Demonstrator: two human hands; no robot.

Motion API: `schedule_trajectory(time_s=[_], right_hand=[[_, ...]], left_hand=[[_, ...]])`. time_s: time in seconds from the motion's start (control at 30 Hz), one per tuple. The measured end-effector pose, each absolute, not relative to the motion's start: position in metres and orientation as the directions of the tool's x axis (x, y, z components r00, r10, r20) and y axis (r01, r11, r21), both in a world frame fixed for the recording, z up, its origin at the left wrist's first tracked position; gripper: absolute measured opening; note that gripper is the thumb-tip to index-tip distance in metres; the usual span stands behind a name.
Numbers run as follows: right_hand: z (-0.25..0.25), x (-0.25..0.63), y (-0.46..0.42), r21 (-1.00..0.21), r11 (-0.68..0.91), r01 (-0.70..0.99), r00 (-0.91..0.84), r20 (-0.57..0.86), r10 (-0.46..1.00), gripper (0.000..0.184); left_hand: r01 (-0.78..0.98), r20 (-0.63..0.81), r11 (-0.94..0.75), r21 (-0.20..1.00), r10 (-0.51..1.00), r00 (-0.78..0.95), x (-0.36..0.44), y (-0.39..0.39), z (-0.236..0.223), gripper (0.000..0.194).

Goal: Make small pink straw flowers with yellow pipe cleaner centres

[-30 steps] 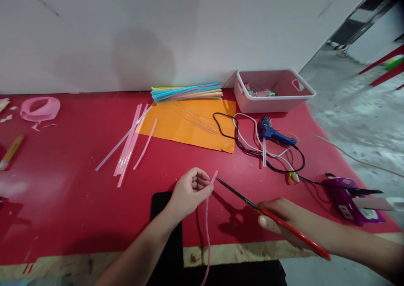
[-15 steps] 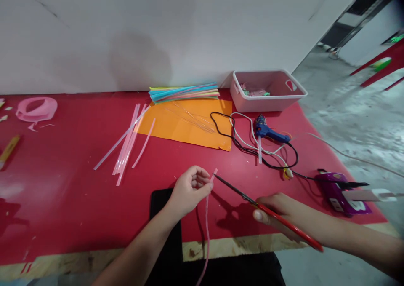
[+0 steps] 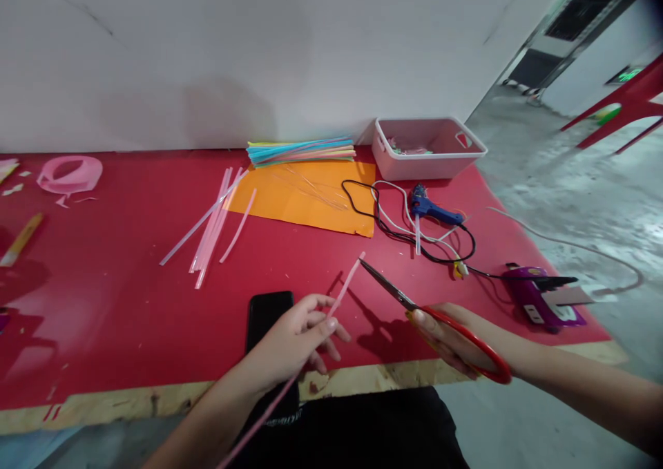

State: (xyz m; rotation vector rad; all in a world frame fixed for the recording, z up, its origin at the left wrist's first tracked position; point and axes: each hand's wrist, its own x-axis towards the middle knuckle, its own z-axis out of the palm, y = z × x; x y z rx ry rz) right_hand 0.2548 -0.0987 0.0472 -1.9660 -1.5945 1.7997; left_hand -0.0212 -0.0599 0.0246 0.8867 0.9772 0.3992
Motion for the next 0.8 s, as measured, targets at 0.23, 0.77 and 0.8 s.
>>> schedule_trajectory(time_s=[0.23,0.77,0.8], right_hand=[[0.038,0.247,-0.101,-0.586,-0.454,0.671,-0.211,-0.738,0.641,0.056],[0.034,0.246,-0.088,-0.653,-0.422,0.629,-0.244,-0.682,0.69,0.048],[0.037,0.244,-0.086,-0.652,-0.421,0.631,-0.26,-0.689,0.676,0.048]], left_hand=[[0.257,-0.561,0.515,0.818,0.612,0.557,-0.057,-0.05,0.03,0.035],[0.041,-0.535,0.609,0.792,0.659,0.529,0.013,0.007,0.0,0.02],[0.031,-0.531,0.614,0.789,0.656,0.536,0.012,0.006,0.0,0.02]])
